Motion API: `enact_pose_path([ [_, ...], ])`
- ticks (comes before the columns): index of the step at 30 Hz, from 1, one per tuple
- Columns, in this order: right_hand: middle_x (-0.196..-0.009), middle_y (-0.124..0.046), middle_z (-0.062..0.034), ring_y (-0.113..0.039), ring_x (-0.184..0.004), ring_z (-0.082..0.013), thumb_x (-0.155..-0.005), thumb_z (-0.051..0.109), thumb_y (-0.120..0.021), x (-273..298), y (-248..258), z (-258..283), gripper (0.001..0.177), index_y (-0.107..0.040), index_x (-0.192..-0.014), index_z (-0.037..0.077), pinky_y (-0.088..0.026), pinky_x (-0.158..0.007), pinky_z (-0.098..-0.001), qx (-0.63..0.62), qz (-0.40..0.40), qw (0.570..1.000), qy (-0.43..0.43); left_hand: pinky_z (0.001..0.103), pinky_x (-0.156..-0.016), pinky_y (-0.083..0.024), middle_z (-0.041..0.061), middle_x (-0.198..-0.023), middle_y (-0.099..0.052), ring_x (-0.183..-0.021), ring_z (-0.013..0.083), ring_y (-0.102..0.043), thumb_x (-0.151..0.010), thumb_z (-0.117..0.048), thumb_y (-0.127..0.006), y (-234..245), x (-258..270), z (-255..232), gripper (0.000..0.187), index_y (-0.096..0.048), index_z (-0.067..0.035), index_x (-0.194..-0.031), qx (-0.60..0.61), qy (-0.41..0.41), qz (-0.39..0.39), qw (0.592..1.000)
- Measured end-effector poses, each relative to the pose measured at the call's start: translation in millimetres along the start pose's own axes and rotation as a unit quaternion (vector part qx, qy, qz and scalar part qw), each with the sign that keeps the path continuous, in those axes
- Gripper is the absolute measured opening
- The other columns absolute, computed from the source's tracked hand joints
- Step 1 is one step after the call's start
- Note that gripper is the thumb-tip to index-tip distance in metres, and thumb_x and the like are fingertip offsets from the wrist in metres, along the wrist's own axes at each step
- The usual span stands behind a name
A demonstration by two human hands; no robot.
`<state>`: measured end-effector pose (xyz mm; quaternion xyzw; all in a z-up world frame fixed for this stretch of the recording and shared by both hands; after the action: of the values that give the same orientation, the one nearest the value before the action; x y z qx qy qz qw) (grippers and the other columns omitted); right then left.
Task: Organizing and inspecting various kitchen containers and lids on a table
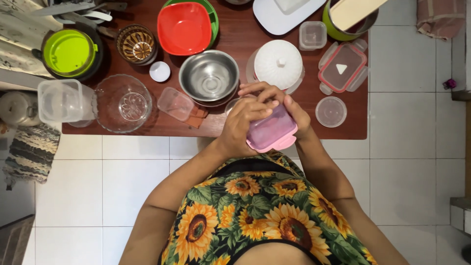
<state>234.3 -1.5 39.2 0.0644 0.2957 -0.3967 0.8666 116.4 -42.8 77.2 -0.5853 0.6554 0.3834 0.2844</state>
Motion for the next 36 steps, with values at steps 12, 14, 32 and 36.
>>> enact_pose_path([
  [12, -0.13, -0.051, -0.0386, -0.047, -0.13, -0.0557, -0.106, 0.052, -0.018, 58, 29, 7, 0.06, -0.049, -0.099, 0.001, -0.033, -0.108, -0.0635, -0.024, -0.068, 0.995, -0.066, 0.049, -0.081, -0.052, 0.019, -0.105, -0.069, -0.091, 0.0414, -0.068, -0.1, -0.072, -0.029, -60, 23, 2, 0.081, -0.064, 0.001, -0.107, 0.085, 0.084, -0.01, 0.993],
  [14, -0.131, -0.051, -0.0388, -0.047, -0.13, -0.0549, -0.105, 0.052, -0.018, 61, 29, 9, 0.06, -0.05, -0.098, 0.001, -0.034, -0.108, -0.0627, -0.024, -0.07, 0.994, -0.078, 0.047, -0.083, -0.051, 0.016, -0.101, -0.07, -0.09, 0.0376, -0.069, -0.107, -0.062, -0.019, -64, 24, 3, 0.078, -0.066, -0.001, -0.102, 0.096, 0.117, -0.029, 0.988],
  [32, -0.104, -0.071, -0.0149, -0.072, -0.09, -0.024, -0.107, 0.038, -0.035, 97, 79, -55, 0.044, -0.062, -0.101, 0.004, -0.059, -0.085, -0.0318, -0.128, -0.453, 0.854, -0.224, 0.045, -0.121, -0.033, 0.021, -0.142, -0.054, -0.138, 0.0326, -0.047, -0.095, -0.032, -0.069, -78, 66, 56, 0.065, -0.043, -0.001, -0.145, 0.199, 0.312, -0.067, 0.927],
  [36, -0.125, -0.06, -0.0094, -0.056, -0.112, -0.0191, -0.112, 0.04, -0.035, 78, 57, -14, 0.041, -0.058, -0.121, 0.008, -0.041, -0.104, -0.0299, 0.066, -0.416, 0.888, -0.186, 0.048, -0.122, -0.032, 0.018, -0.149, -0.049, -0.141, 0.0298, -0.045, -0.078, -0.035, -0.089, -84, 84, 51, 0.1, -0.031, -0.013, -0.157, 0.225, 0.362, 0.013, 0.904],
])
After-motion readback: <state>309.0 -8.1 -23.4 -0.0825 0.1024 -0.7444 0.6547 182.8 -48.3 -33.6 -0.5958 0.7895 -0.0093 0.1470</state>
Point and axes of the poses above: each hand's wrist, its own x-axis away from the middle knuckle, its own y-axis out of the back of the hand, z = x × y, the point moved 6 cm from there along -x, towards the middle knuckle
